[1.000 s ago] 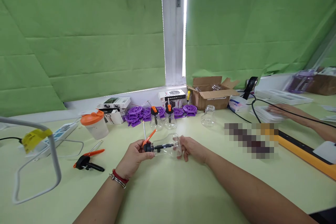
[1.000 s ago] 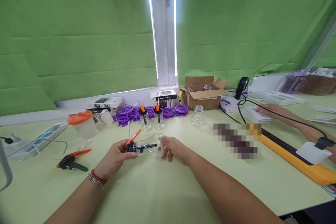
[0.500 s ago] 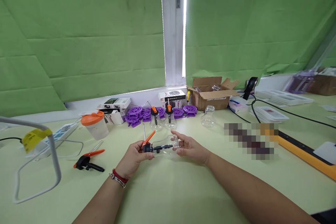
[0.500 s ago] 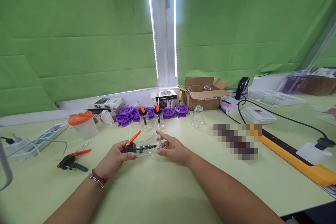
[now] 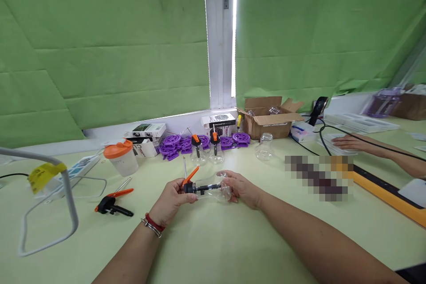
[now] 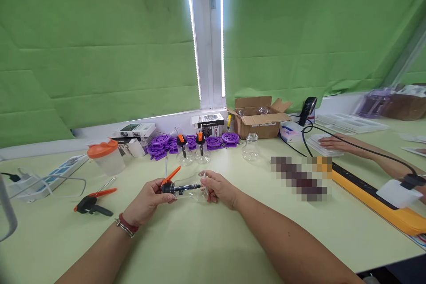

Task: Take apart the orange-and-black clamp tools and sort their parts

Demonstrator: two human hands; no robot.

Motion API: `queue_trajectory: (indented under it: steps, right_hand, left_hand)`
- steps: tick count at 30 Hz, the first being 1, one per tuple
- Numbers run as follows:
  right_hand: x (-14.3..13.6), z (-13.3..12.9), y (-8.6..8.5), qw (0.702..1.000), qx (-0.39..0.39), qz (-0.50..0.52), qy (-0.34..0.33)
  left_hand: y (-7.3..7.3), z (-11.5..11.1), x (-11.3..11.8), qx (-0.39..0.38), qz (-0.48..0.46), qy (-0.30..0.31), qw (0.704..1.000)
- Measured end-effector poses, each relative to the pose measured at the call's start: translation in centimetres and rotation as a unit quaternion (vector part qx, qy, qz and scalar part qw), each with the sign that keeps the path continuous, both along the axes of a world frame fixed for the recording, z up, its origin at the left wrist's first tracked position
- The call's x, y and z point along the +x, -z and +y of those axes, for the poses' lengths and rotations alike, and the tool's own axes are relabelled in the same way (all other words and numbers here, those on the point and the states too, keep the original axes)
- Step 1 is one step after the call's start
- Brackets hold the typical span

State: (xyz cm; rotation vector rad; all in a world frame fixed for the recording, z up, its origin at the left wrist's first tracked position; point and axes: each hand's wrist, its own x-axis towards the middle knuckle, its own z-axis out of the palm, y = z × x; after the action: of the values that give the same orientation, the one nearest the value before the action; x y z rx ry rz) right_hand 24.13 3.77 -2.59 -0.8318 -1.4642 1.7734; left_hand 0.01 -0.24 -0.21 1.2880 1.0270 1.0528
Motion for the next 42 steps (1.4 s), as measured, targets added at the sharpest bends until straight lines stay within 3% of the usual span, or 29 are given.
queue_trajectory:
  steps: [20, 31, 35, 37, 39, 42]
  right_hand:
    - [-0.4, 0.2, 0.1, 0.995, -0.094, -0.025, 0.017]
    - [-0.6, 0.2, 0.2, 0.997, -0.066, -0.044, 0.026]
    - [-0.4, 0.1, 0.1, 0.994, 0.013, -0.101, 0.032]
    - [-0.2, -0.3, -0.5, 0.977, 0.121, -0.159, 0.081]
    - [-0.1, -0.8, -1.0, 0.923, 0.287, -0.22, 0.13]
    - [-0.5, -1.5, -1.4, 0.8, 0.506, -0.298, 0.122]
  left_hand:
    - [0.1, 0.0, 0.1, 0.013, 0.042, -0.009, 0.999]
    - [-0.3, 0.0, 0.2, 0.017, 0.055, -0.009, 0.998]
    - [-0.1, 0.1, -0.1, 0.019, 0.062, -0.02, 0.998]
    - [-0.1, 0.1, -0.2, 0.022, 0.071, -0.031, 0.997]
    - [0.0, 0.2, -0.1, 0.032, 0.09, -0.05, 0.994]
    - [0.1, 0.1, 0.1, 0.059, 0.131, -0.096, 0.985]
